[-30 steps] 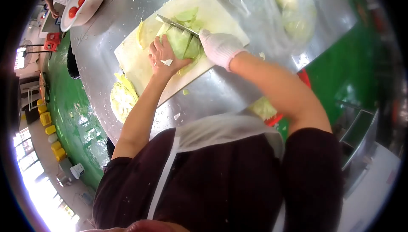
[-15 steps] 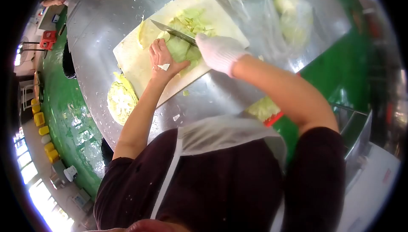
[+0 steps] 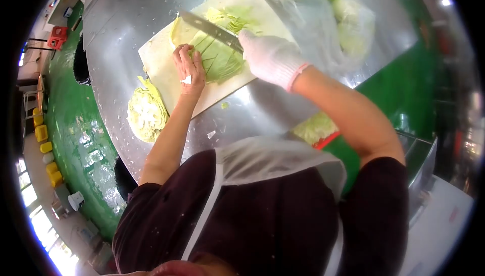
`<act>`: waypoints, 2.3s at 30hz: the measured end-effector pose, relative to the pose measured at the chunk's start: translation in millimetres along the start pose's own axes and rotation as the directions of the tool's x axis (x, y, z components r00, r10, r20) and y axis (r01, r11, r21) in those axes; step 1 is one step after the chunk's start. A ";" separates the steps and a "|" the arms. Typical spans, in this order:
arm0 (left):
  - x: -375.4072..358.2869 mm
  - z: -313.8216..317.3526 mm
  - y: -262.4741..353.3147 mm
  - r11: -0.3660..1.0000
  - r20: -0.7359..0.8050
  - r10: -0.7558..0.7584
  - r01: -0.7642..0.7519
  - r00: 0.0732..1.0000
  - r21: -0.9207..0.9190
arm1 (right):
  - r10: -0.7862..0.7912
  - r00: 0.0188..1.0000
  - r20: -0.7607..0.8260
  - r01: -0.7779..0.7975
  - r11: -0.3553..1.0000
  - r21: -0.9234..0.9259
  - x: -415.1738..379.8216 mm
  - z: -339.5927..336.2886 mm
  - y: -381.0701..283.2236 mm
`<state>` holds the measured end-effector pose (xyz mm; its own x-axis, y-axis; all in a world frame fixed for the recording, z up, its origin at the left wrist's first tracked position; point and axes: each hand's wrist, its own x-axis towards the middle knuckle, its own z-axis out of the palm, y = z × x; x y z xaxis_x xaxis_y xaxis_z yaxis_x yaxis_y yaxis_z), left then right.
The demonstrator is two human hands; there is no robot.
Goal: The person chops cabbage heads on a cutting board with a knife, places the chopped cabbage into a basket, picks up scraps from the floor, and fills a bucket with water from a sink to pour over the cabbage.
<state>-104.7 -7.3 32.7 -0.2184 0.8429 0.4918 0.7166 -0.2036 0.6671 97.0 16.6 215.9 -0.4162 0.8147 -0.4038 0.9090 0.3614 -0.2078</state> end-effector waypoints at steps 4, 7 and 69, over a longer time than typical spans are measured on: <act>-7.4 20.4 -13.3 0.998 -0.066 0.039 -0.035 0.997 0.058 | -0.027 0.998 0.052 0.027 1.000 0.002 27.4 37.0 5.6; -9.0 22.2 -11.0 0.999 -0.079 0.034 -0.032 0.996 0.022 | 0.031 0.999 -0.007 -0.031 0.998 0.048 49.6 69.1 -6.6; -52.4 -17.1 -10.8 0.985 -0.184 -0.114 0.135 0.976 0.108 | -0.119 0.986 0.117 0.120 0.993 -0.003 24.3 88.3 -26.9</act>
<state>-112.3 -57.8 9.2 -0.4168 0.7545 0.5070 0.7478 -0.0325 0.6631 60.3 -13.4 133.0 -0.5209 0.7076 -0.4775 0.8527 0.4575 -0.2522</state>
